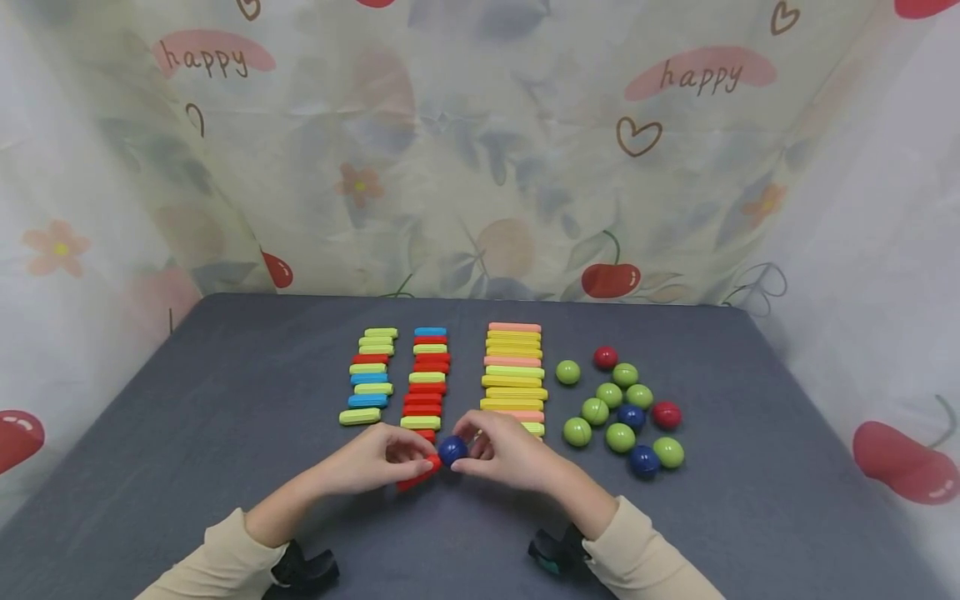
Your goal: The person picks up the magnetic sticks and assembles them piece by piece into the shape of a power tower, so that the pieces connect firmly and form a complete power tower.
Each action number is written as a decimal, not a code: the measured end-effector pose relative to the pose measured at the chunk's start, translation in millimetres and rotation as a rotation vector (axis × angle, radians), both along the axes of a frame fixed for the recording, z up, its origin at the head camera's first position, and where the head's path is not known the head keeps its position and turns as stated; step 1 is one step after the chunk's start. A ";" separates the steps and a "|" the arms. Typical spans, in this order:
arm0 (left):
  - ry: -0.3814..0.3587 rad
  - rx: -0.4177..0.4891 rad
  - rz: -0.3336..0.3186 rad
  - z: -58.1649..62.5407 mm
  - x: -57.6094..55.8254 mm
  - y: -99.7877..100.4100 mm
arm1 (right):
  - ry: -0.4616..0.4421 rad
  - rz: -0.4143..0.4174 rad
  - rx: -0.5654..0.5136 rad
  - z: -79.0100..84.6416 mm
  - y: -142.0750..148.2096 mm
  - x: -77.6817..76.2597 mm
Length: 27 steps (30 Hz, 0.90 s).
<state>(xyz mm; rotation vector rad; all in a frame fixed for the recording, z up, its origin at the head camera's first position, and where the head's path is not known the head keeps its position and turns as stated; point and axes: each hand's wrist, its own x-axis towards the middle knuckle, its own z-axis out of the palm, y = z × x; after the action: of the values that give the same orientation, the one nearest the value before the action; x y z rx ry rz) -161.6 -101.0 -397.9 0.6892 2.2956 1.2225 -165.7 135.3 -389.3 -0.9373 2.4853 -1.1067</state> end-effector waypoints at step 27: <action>0.453 -0.289 0.248 -4.1 -10.5 -1.6 | -0.037 -0.046 -0.045 -4.8 17.9 6.4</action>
<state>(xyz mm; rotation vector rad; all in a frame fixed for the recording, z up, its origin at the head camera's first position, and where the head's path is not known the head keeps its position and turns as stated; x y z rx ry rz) -172.1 -102.6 -402.1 0.6383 2.9314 0.8648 -159.3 153.1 -394.1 -0.8671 2.4734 -1.1883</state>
